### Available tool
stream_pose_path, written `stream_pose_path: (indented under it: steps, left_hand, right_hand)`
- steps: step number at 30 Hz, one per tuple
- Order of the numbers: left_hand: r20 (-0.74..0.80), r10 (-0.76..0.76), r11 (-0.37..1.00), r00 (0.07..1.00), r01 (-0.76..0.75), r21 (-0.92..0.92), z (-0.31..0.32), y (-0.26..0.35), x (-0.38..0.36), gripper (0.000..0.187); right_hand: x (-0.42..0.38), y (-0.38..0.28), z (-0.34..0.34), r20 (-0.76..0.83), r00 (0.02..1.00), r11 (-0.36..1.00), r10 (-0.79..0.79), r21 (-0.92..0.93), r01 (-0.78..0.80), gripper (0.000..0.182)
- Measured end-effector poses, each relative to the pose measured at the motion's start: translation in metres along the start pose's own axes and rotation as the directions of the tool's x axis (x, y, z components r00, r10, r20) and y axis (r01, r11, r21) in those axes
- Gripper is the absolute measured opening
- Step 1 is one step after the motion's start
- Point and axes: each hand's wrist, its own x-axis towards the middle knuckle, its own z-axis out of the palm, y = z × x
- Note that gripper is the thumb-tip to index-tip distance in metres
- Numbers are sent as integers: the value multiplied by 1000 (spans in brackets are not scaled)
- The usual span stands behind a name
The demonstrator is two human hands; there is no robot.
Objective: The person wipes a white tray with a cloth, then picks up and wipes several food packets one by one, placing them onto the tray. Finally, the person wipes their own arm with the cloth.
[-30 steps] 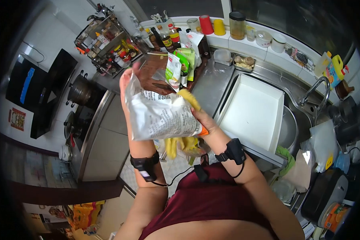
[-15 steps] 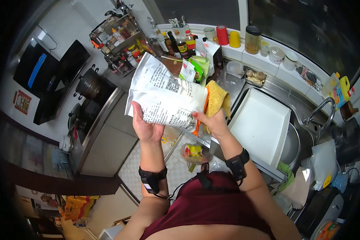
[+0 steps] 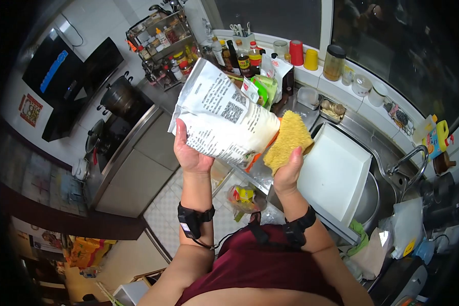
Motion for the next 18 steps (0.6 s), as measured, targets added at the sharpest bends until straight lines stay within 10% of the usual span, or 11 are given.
stream_pose_path:
  steps: [2, 4, 6, 8, 10, 14, 18]
  left_hand:
    - [-10, -6, 1000, 1000, 6, -23, -7, 1, 1, 47]
    - [-25, -19, 999, 1000, 18, -39, -11, 2, 2, 46]
    - [-15, -27, 998, 1000, 26, -52, -13, 2, 4, 46]
    - [-24, -30, 998, 999, 29, -60, -15, 2, 5, 46]
    - [-52, -30, 998, 998, 27, -63, -16, 1, 6, 46]
    - [-18, -52, 998, 998, 51, -49, -15, -3, 6, 47]
    - [-72, -113, 993, 991, 114, 12, -1, -10, 1, 52]
  right_hand:
    - [3, 0, -6, -54, 998, 997, -31, 65, 35, 61]
    - [2, -9, -4, -77, 988, 848, 135, 525, -75, 64]
    - [1, -16, 4, -34, 999, 999, -26, 18, 27, 64]
    - [3, 17, -21, -63, 993, 869, 96, 491, -52, 64]
    - [4, 14, -19, -44, 994, 869, 100, 491, -65, 65]
    - [-14, -8, 0, 250, 947, 962, -204, -127, 241, 64]
    - [-5, -42, 28, 811, 533, 557, -240, -335, 760, 55]
